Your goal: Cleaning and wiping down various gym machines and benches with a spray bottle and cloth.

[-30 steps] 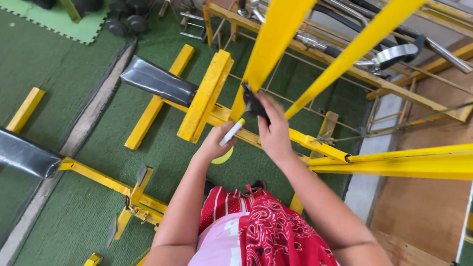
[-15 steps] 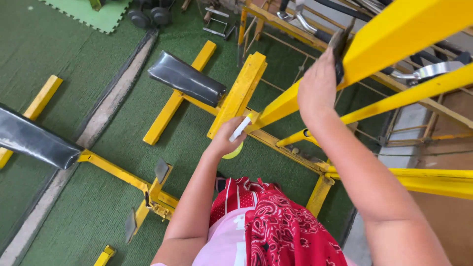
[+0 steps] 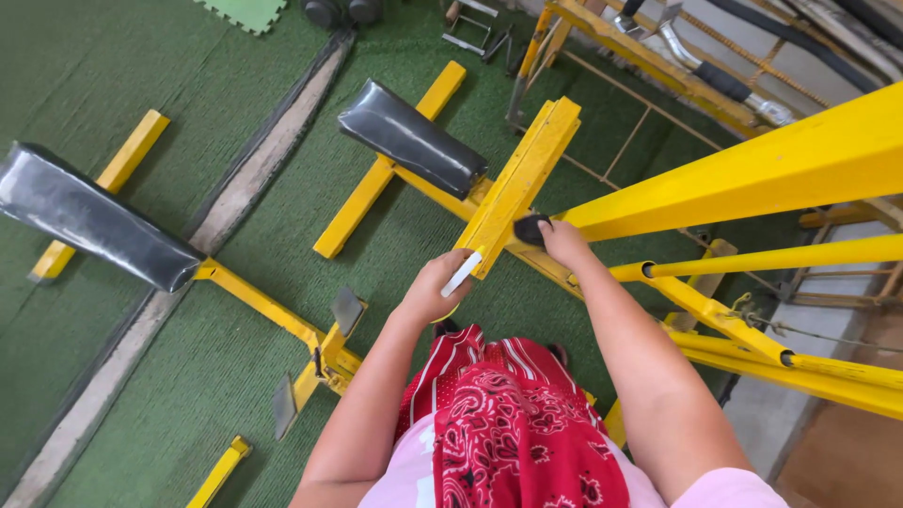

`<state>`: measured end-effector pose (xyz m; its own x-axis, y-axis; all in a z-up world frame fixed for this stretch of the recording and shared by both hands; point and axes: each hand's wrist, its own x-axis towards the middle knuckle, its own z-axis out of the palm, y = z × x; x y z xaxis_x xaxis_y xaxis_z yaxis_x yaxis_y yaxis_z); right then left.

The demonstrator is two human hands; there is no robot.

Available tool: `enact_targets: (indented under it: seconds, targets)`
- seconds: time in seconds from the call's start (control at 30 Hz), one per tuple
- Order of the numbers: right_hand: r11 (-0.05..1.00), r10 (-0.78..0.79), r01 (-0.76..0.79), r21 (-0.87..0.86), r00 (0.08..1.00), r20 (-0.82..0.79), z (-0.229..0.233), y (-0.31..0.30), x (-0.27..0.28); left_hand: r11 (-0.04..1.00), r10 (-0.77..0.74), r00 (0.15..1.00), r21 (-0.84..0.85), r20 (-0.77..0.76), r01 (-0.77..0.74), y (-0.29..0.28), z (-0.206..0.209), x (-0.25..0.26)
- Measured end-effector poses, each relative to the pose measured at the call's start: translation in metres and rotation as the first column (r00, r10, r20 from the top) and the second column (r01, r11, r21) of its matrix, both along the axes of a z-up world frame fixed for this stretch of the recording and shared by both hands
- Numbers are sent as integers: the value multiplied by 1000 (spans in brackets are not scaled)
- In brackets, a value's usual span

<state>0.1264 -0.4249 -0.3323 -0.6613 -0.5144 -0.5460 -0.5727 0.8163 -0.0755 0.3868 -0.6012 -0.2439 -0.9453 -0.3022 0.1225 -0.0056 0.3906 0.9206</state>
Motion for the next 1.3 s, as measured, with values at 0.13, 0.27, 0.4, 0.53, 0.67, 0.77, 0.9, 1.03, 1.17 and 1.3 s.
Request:
enact_targets:
  seconds: [0.13, 0.27, 0.4, 0.53, 0.67, 0.77, 0.9, 1.03, 1.17, 1.3]
  targets:
    - [360, -219, 930, -70, 157, 963, 27, -36, 54, 996, 42, 985, -84, 169, -28, -7, -22, 6]
    - [375, 65, 926, 39, -68, 996, 45, -39, 103, 986, 61, 941, -166, 332, -6, -8, -50, 5]
    - [486, 125, 864, -133, 82, 989, 56, -33, 104, 983, 36, 931, -182, 363, 33, -2, -65, 1]
    - [474, -44, 880, 11, 11, 999, 61, -40, 75, 987, 13, 952, -157, 307, 37, -3, -53, 0]
    - [448, -254, 873, -193, 331, 909, -60, -30, -12, 997, 74, 987, -12, 143, -73, -9, -27, -5]
    - [703, -439, 626, -336, 755, 487, -44, -70, -68, 987, 157, 977, 12, 147, -160, -10, -36, -13]
    - [760, -117, 119, -639, 992, 45, -83, -99, -138, 978, 207, 953, -41, 222, -203, -15, -37, -28]
    - [804, 214, -284, -522, 958, -191, -112, -109, -134, 977, 214, 932, -41, 294, -211, -26, -47, -44]
    - [674, 730, -734, 88, 642, -234, -117, -107, -42, 970, 230, 918, 3, 325, -244, -31, -65, -54]
    - [634, 772, -767, -94, 636, 16, -109, -102, 13, 965, 238, 907, 17, 346, -260, -41, -68, -74]
